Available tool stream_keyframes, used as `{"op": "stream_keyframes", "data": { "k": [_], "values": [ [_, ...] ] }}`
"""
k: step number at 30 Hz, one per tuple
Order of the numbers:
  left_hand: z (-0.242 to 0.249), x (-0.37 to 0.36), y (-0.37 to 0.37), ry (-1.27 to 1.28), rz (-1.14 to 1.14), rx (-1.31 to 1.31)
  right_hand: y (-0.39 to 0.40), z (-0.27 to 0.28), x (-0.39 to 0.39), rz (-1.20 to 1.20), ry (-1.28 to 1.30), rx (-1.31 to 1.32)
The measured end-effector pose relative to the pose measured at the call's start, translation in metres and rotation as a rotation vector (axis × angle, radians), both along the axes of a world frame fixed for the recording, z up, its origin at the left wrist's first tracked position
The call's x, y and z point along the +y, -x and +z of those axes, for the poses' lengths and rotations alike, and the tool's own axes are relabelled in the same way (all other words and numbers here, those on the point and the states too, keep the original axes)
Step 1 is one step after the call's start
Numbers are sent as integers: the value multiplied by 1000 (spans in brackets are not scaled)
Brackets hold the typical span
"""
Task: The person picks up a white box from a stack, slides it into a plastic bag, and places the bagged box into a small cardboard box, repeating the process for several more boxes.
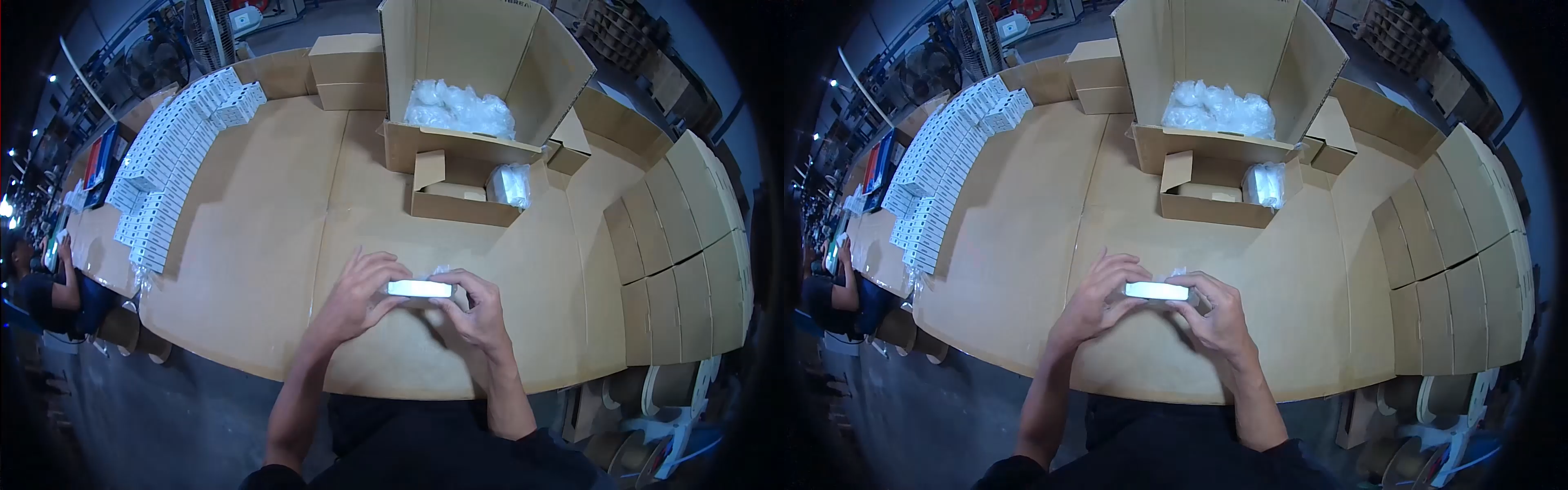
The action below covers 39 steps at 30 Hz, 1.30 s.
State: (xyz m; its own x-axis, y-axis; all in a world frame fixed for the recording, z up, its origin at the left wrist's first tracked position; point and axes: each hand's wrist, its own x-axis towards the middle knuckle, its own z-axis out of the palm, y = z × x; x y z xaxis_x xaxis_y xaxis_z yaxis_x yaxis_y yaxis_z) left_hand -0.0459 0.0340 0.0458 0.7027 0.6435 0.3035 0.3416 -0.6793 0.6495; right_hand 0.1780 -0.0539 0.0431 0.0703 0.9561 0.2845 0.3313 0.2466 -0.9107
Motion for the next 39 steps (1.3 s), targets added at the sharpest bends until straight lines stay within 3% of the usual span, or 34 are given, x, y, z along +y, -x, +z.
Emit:
{"op": "stream_keyframes", "data": {
  "k": [4,7,11,15,19,22,27,33,36,39],
  "values": [
    [-6,0,0,177,-16,-102,0,11,1,-54,-46,28],
    [5,-5,-6,213,26,-132,-18,5,4,59,-117,-249],
    [-2,5,-6,46,-39,-34,-22,16,8,89,-193,-336],
    [8,15,-19,-70,-96,30,-27,29,1,105,25,-405],
    [14,26,-48,-137,-43,54,-46,40,4,32,-97,-614],
    [27,31,-80,-116,15,-58,-69,51,4,-205,-89,-511],
    [3,56,-135,-362,28,45,-96,66,24,-590,-137,-337],
    [-20,71,-167,-471,140,263,-99,41,79,-616,-440,-494],
    [-26,68,-161,-472,143,263,-88,29,87,-618,-291,-384],
    [-23,59,-144,-465,140,286,-87,14,93,-637,-318,-425]
  ]
}}
